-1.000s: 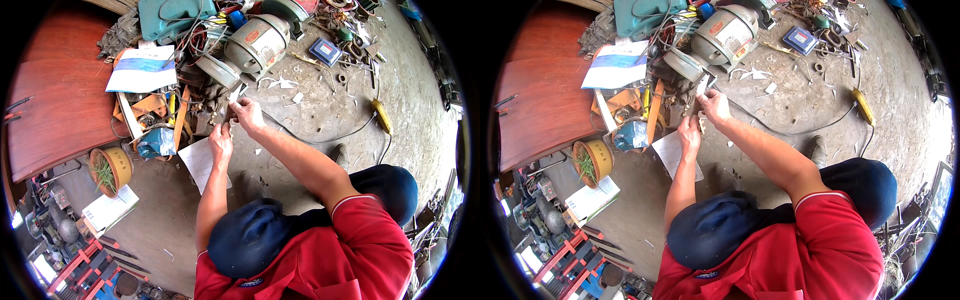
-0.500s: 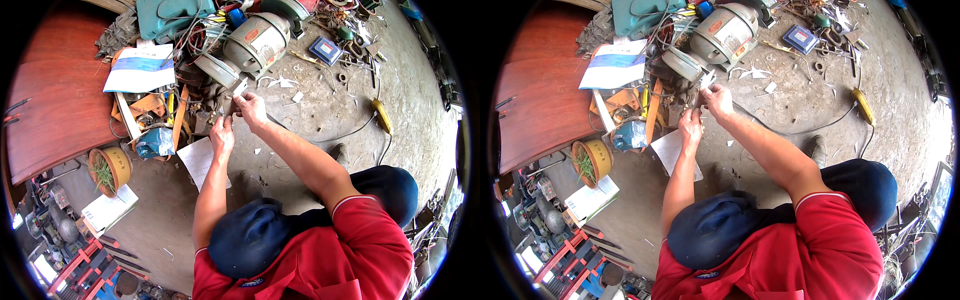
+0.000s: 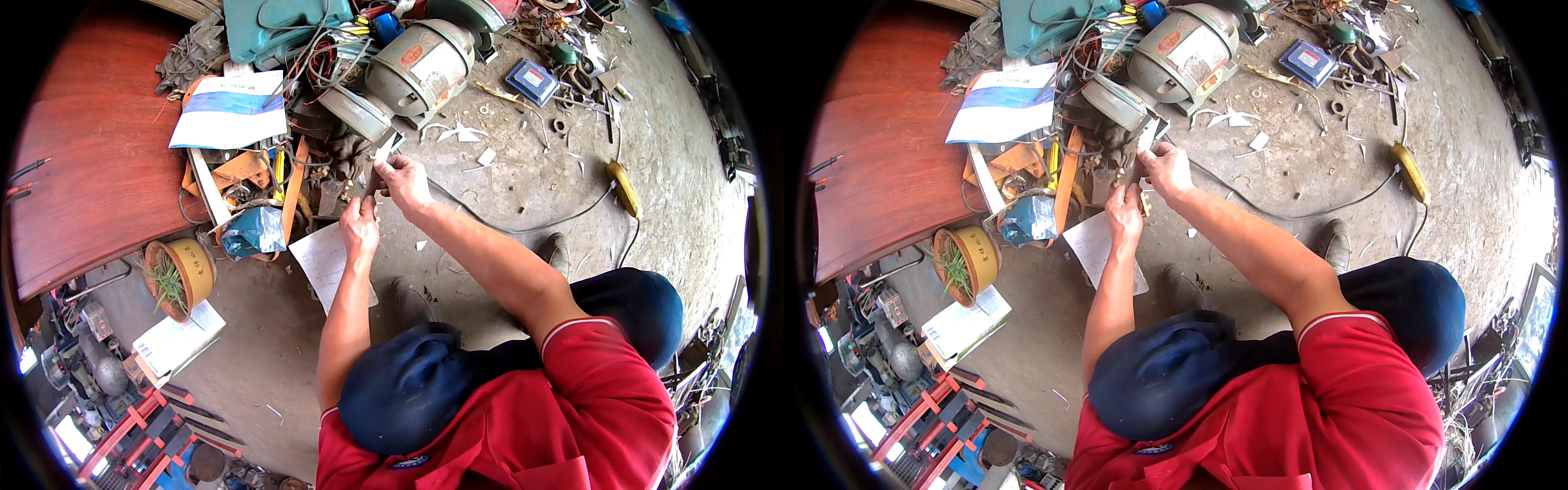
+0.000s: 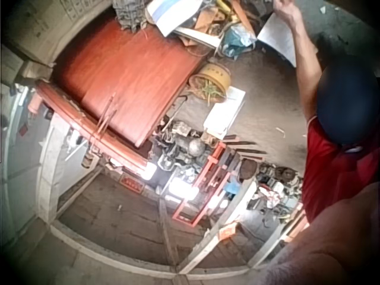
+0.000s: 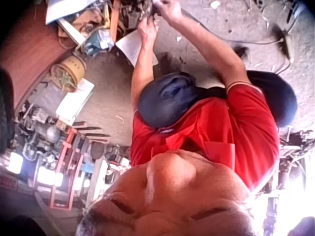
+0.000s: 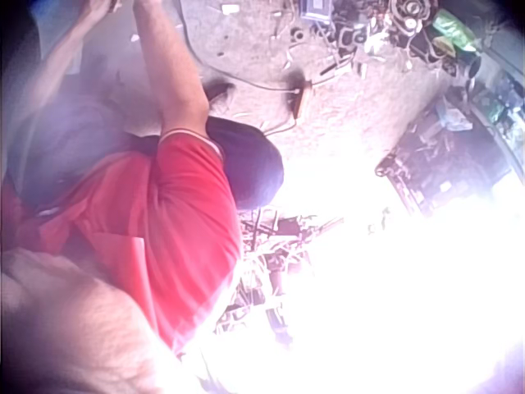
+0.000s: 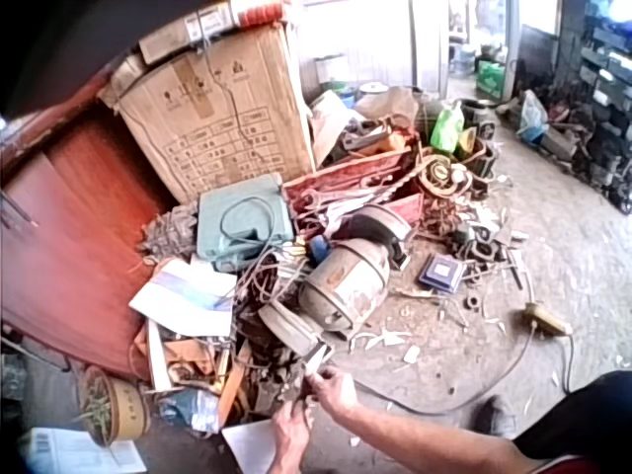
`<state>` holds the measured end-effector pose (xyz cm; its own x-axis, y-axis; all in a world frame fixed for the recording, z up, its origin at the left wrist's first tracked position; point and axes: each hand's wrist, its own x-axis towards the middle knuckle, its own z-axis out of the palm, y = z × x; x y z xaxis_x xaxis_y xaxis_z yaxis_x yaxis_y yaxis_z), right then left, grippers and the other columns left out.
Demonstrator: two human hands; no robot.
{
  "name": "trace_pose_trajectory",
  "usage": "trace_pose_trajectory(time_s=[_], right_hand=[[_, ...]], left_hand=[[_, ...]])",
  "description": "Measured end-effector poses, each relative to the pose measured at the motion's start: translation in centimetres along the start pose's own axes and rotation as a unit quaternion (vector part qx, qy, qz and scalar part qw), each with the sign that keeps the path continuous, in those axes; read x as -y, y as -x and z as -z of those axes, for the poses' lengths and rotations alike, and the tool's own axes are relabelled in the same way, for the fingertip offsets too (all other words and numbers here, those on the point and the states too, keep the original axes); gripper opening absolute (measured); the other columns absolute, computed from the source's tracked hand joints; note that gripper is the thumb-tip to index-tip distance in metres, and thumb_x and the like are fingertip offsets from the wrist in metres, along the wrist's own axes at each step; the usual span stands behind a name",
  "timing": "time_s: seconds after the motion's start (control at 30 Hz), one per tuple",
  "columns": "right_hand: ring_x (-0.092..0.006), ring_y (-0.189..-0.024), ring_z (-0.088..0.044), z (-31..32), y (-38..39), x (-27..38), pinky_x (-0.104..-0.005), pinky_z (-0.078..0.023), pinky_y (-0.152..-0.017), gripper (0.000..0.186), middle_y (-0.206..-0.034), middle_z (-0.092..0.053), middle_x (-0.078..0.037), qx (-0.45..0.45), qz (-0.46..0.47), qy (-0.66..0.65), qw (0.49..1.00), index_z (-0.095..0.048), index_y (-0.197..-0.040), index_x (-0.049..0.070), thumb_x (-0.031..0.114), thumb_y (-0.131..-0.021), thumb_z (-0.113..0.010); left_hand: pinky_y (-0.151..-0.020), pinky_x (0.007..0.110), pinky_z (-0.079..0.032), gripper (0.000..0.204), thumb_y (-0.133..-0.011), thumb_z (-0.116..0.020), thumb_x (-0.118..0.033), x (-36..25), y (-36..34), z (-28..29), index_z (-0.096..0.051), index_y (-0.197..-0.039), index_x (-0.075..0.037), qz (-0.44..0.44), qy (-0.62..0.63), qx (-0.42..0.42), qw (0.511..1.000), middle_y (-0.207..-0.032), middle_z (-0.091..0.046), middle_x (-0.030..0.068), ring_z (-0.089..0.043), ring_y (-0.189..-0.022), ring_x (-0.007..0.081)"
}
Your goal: The person sharpens a metal blade using a bench grinder. They hold the blade with both hands and repeatedly press it against the rotating grinding wheel, adjusting the angle and position to sharpen different sections.
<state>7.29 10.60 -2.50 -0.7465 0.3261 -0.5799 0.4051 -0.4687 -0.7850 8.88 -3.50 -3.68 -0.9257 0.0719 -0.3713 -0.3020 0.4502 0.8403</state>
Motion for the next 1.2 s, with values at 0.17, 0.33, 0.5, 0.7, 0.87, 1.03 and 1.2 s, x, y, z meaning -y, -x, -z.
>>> trace_pose_trajectory(time_s=[0.17, 0.33, 0.5, 0.7, 0.87, 1.03, 1.2], right_hand=[[-0.0107, -0.066, -0.063, -0.4, 0.7, 0.0, -0.0262, -0.054, -0.057, 0.022, -0.079, -0.069, -0.003, 0.02, -0.009, 0.002, 1.0, -0.066, -0.088, 0.003, 0.023, -0.096, -0.071], [-0.0104, -0.066, -0.063, -0.9, 1.2, -0.1, -0.0259, -0.053, -0.057, 0.021, -0.08, -0.069, -0.003, 0.028, -0.005, 0.015, 0.999, -0.066, -0.089, 0.003, 0.023, -0.096, -0.071], [-0.0106, -0.066, -0.063, -0.4, 0.7, 0.1, -0.0258, -0.054, -0.057, 0.022, -0.08, -0.069, -0.004, 0.015, -0.005, 0.024, 1.0, -0.067, -0.09, 0.002, 0.023, -0.095, -0.071], [-0.0113, -0.065, -0.064, 0.1, 0.4, 0.9, -0.026, -0.054, -0.057, 0.023, -0.079, -0.069, -0.005, 0.007, -0.003, 0.015, 1.0, -0.067, -0.092, 0.0, 0.023, -0.095, -0.071], [-0.0127, -0.067, -0.065, 0.4, 0.1, 1.2, -0.0263, -0.054, -0.058, 0.024, -0.08, -0.07, -0.006, 0.004, -0.002, 0.011, 1.0, -0.067, -0.093, 0.0, 0.023, -0.095, -0.071], [-0.0132, -0.069, -0.067, 0.8, -0.2, 1.6, -0.0264, -0.055, -0.059, 0.024, -0.081, -0.07, -0.007, -0.018, -0.01, 0.004, 1.0, -0.067, -0.093, 0.0, 0.024, -0.094, -0.072], [-0.0132, -0.068, -0.067, 1.0, -0.5, 1.7, -0.0261, -0.055, -0.058, 0.024, -0.081, -0.07, -0.007, -0.024, -0.007, -0.011, 1.0, -0.067, -0.093, 0.0, 0.024, -0.094, -0.072]], left_hand=[[-0.055, 0.034, -0.042, 0.031, -0.1, -0.056, -0.025, -0.9, 1.1, 0.5, -0.059, -0.081, 0.0, -0.024, 0.017, -0.013, 0.999, -0.061, -0.055, 0.0057, -0.053, -0.056, 0.0155], [-0.057, 0.037, -0.044, 0.031, -0.1, -0.056, -0.025, 0.3, 1.1, 1.1, -0.062, -0.086, 0.002, -0.063, -0.023, -0.037, 0.997, -0.062, -0.058, 0.0076, -0.054, -0.057, 0.019], [-0.06, 0.041, -0.045, 0.034, -0.1, -0.056, -0.029, -0.3, 1.0, 0.8, -0.061, -0.086, 0.001, -0.035, -0.051, -0.027, 0.998, -0.063, -0.058, 0.0122, -0.057, -0.06, 0.0259], [-0.055, 0.034, -0.044, 0.032, -0.099, -0.057, -0.027, -0.1, -0.1, 0.3, -0.06, -0.083, 0.0, -0.031, -0.066, -0.015, 0.997, -0.065, -0.06, 0.0077, -0.056, -0.057, 0.0171], [-0.054, 0.036, -0.044, 0.032, -0.099, -0.057, -0.028, 0.5, -0.8, -0.2, -0.06, -0.084, 0.0, -0.013, -0.038, -0.001, 0.999, -0.066, -0.059, 0.0101, -0.055, -0.058, 0.0213], [-0.068, 0.051, -0.045, 0.039, -0.099, -0.056, -0.037, -0.2, -1.2, -0.8, -0.06, -0.09, 0.001, -0.013, -0.102, 0.005, 0.995, -0.073, -0.06, 0.0245, -0.059, -0.073, 0.0454], [-0.042, 0.03, -0.041, 0.027, -0.099, -0.057, -0.024, 0.4, -1.9, -1.0, -0.06, -0.084, -0.002, -0.057, -0.085, 0.003, 0.995, -0.06, -0.052, 0.002, -0.049, -0.046, 0.0105]])
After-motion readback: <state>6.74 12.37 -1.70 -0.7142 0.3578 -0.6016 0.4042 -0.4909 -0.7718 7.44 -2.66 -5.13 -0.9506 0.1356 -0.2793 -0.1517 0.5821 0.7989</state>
